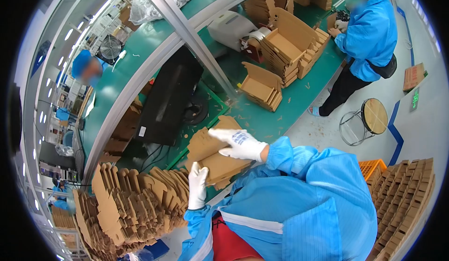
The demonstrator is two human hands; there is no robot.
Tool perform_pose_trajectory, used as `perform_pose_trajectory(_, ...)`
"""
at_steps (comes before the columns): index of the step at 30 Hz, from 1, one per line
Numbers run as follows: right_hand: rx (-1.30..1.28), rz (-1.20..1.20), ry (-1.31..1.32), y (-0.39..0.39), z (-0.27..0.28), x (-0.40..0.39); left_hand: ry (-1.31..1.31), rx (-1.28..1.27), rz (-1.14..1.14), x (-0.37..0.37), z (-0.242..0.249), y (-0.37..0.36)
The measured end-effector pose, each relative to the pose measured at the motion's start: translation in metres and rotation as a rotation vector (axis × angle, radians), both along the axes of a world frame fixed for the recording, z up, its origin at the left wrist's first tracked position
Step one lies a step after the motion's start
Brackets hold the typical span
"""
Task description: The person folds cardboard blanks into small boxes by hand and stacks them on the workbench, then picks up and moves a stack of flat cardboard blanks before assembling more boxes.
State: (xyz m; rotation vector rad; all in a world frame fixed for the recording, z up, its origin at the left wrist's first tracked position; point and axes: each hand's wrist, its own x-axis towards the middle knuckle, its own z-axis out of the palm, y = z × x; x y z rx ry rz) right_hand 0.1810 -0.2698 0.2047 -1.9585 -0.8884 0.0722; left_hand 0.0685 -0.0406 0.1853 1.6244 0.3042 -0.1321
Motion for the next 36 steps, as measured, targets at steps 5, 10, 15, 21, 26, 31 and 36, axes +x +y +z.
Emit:
perform_pose_trajectory(5,-0.011,0.044,-0.202,-0.012,-0.002,-0.009,-0.115,-0.293,0.275,-0.001,0.004,0.017)
perform_pose_trajectory(10,0.164,-0.188,0.115,-0.009,0.009,-0.016,-0.075,-0.231,0.167,-0.001,0.011,0.002)
perform_pose_trajectory(15,0.177,0.033,0.286,-0.011,0.003,-0.012,-0.104,-0.147,0.195,0.01,0.021,-0.007)
perform_pose_trajectory(21,0.846,0.074,0.566,0.016,-0.003,-0.017,-0.129,-0.15,0.389,0.016,0.003,-0.038)
perform_pose_trajectory(26,0.349,0.091,0.953,-0.002,0.002,-0.017,-0.1,-0.097,0.404,0.005,0.005,-0.029)
perform_pose_trajectory(31,-0.428,-0.041,0.455,0.008,-0.073,-0.024,-0.076,0.159,0.23,-0.002,0.039,-0.047)
perform_pose_trajectory(36,-0.363,-0.007,0.377,0.0,-0.059,-0.021,-0.102,0.131,0.255,0.004,0.006,-0.03)
